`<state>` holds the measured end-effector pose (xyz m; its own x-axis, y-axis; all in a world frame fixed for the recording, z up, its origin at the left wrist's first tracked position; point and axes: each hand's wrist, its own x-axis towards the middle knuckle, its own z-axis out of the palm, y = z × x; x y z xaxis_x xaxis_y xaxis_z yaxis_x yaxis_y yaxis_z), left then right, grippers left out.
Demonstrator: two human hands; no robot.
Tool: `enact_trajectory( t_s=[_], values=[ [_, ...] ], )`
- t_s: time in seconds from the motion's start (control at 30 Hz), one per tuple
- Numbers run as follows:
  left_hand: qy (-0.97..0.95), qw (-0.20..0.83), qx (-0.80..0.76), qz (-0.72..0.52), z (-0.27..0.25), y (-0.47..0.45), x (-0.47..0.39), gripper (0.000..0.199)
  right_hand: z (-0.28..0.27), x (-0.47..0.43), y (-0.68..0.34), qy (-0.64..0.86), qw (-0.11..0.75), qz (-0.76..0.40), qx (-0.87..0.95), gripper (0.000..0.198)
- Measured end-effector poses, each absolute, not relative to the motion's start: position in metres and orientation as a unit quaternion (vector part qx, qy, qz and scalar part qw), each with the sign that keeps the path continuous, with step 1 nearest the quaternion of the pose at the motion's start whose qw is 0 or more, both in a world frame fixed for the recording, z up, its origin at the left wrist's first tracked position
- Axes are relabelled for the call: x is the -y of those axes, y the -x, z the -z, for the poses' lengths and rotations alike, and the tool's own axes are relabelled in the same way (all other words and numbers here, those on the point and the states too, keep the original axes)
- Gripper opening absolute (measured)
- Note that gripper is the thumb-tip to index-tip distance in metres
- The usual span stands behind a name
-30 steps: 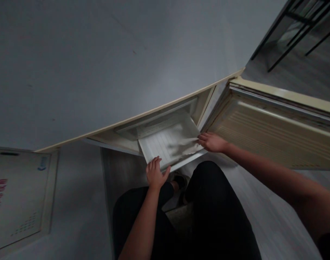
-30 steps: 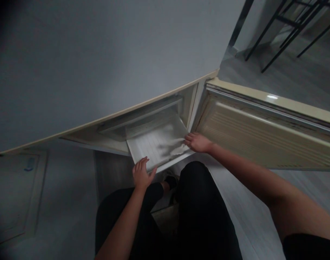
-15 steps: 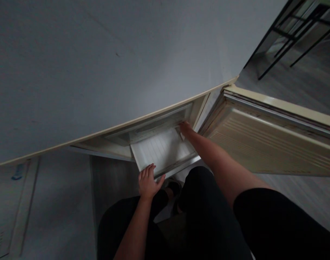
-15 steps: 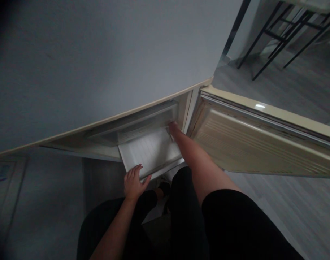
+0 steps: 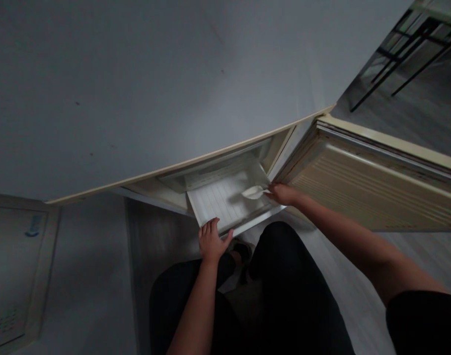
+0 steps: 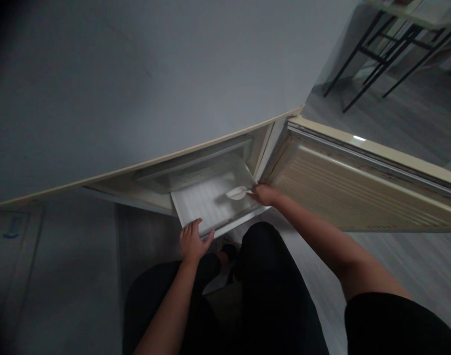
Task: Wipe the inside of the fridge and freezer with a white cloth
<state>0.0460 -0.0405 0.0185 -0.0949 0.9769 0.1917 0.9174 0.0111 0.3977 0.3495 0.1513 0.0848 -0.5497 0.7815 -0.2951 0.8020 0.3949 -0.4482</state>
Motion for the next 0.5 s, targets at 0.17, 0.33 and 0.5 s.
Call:
enact_trajectory(
  t_s=[0.17, 0.33, 0.5],
  values=[
    [-0.663, 0.051, -0.719, -0.203, -0.016, -0.047, 0.039, 0.06, -0.086, -0.087, -0.398, -0.545, -0.066, 0.182, -0.816, 0.049],
    [-0.675, 0.041, -0.713, -0.187, -0.014, -0.047, 0.04, 0.06, -0.045, -0.088, -0.394, -0.67, -0.114, 0.388, -0.622, 0.042],
    [-0.675, 0.036, -0.718, -0.165, -0.017, -0.048, 0.04, 0.06, -0.01, -0.122, -0.367, -0.728, -0.297, 0.499, -0.365, 0.037]
  ],
)
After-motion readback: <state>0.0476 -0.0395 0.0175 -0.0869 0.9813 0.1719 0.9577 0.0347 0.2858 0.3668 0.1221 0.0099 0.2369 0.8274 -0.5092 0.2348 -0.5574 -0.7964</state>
